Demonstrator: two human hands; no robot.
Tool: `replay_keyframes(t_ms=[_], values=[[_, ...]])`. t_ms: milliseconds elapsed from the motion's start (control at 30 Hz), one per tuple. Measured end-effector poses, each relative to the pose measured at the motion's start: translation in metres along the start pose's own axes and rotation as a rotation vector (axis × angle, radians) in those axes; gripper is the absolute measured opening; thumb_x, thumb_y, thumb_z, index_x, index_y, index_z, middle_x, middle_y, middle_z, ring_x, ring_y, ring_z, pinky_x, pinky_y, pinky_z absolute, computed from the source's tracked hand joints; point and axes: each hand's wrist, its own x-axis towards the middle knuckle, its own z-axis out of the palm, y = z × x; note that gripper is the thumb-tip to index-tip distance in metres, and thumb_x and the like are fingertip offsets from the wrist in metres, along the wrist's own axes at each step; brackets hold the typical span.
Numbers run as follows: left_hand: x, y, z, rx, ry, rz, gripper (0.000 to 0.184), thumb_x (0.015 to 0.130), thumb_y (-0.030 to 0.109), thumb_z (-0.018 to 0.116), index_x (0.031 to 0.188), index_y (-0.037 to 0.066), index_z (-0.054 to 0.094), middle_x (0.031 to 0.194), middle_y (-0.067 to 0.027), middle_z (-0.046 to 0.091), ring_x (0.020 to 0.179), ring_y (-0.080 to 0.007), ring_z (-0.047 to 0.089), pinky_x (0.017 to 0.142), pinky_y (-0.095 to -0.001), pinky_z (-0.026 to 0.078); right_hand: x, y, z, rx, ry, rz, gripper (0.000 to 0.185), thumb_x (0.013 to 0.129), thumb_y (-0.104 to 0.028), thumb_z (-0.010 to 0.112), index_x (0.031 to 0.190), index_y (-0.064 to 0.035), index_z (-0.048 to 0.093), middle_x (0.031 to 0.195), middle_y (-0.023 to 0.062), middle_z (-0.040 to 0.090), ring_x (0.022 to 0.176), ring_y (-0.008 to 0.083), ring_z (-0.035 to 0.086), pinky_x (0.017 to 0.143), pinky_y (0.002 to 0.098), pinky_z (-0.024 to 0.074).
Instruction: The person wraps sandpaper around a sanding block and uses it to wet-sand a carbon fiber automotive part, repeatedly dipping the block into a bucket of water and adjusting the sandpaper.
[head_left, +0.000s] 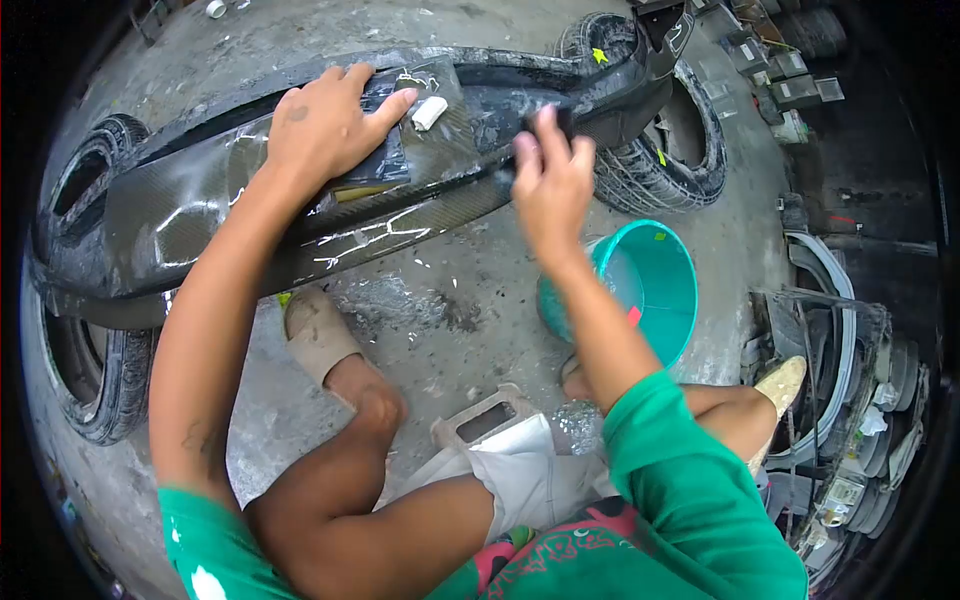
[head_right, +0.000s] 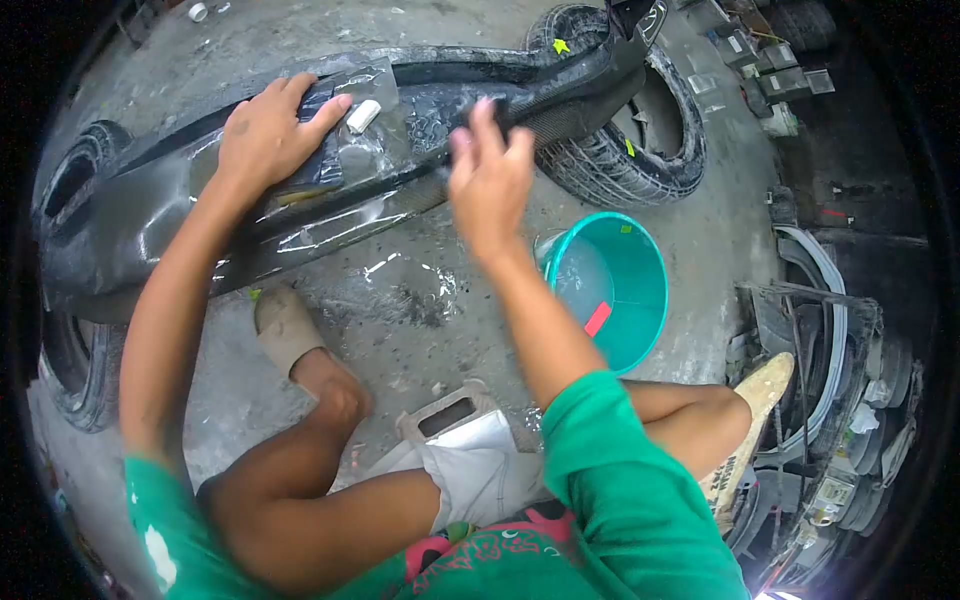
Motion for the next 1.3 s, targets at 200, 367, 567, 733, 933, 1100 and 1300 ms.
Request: replay_keyframes(t_ms=[200, 367, 567, 733, 933, 1100, 1300], values=[[0.001, 0.002, -0.004, 0.012, -0.041, -0.012, 0.073, 0.099, 0.068, 0.055, 0.134, 0.005, 0.066, 0.125, -0.0206, 0.071, 0.116, -0.0410, 0.067, 0.100, -0.0487, 0.052, 0.010, 0.030, -0.002, -0.018, -0.013, -0.198, 0.044, 0.094, -0.017, 0.077, 0.137, -0.0115, 0.070, 0.109, 0.0279, 0.064, 0.094, 0.0428, 0.065, 0.081, 0.0487, 0.0558], [0.003, 0.001, -0.005, -0.012, -0.076, -0.012, 0.075, 0.098, 0.069, 0.056, 0.136, 0.005, 0.066, 0.128, -0.0213, 0.070, 0.118, -0.0412, 0.067, 0.101, -0.0478, 0.051, -0.014, 0.006, 0.001, 0.072, 0.049, -0.182, 0.046, 0.092, -0.015, 0.079, 0.137, -0.0125, 0.070, 0.106, 0.0268, 0.064, 0.091, 0.0452, 0.065, 0.078, 0.0501, 0.0548], [0.003, 0.000, -0.009, 0.016, -0.119, -0.014, 0.079, 0.099, 0.070, 0.054, 0.140, 0.003, 0.063, 0.136, -0.0212, 0.067, 0.125, -0.0419, 0.064, 0.106, -0.0451, 0.049, 0.031, 0.046, -0.009, -0.108, -0.062, -0.067, 0.047, 0.091, -0.014, 0.079, 0.137, -0.0146, 0.068, 0.101, 0.0275, 0.063, 0.089, 0.0459, 0.065, 0.077, 0.0499, 0.0536], [0.002, -0.004, -0.005, -0.011, -0.070, -0.015, 0.079, 0.098, 0.070, 0.056, 0.139, 0.003, 0.064, 0.137, -0.0213, 0.067, 0.124, -0.0418, 0.065, 0.105, -0.0454, 0.049, -0.017, 0.003, -0.015, 0.085, -0.073, -0.294, 0.050, 0.087, -0.014, 0.082, 0.136, -0.0145, 0.069, 0.103, 0.0296, 0.063, 0.091, 0.0464, 0.066, 0.080, 0.0502, 0.0552], [-0.003, -0.006, -0.003, 0.003, -0.088, 0.009, 0.078, 0.097, 0.069, 0.057, 0.138, 0.003, 0.065, 0.133, -0.0223, 0.069, 0.123, -0.0414, 0.066, 0.105, -0.0461, 0.050, 0.022, 0.024, -0.008, -0.092, -0.070, -0.052, 0.038, 0.094, -0.017, 0.075, 0.131, -0.0089, 0.070, 0.097, 0.0269, 0.061, 0.087, 0.0446, 0.064, 0.076, 0.0513, 0.0528], [0.002, -0.004, -0.005, -0.004, -0.047, -0.005, 0.079, 0.097, 0.071, 0.056, 0.137, 0.003, 0.066, 0.129, -0.0229, 0.070, 0.119, -0.0419, 0.067, 0.103, -0.0474, 0.051, -0.010, 0.009, -0.017, 0.143, -0.100, -0.288, 0.038, 0.093, -0.020, 0.077, 0.129, -0.0090, 0.071, 0.101, 0.0303, 0.061, 0.089, 0.0475, 0.063, 0.077, 0.0529, 0.0537], [0.001, -0.002, -0.009, 0.030, -0.083, -0.014, 0.077, 0.097, 0.069, 0.057, 0.138, 0.004, 0.065, 0.134, -0.0204, 0.069, 0.121, -0.0394, 0.067, 0.103, -0.0445, 0.051, 0.012, -0.001, -0.002, 0.010, -0.051, 0.102, 0.036, 0.095, -0.023, 0.075, 0.126, -0.0038, 0.073, 0.106, 0.0274, 0.064, 0.101, 0.0411, 0.063, 0.088, 0.0465, 0.0548]])
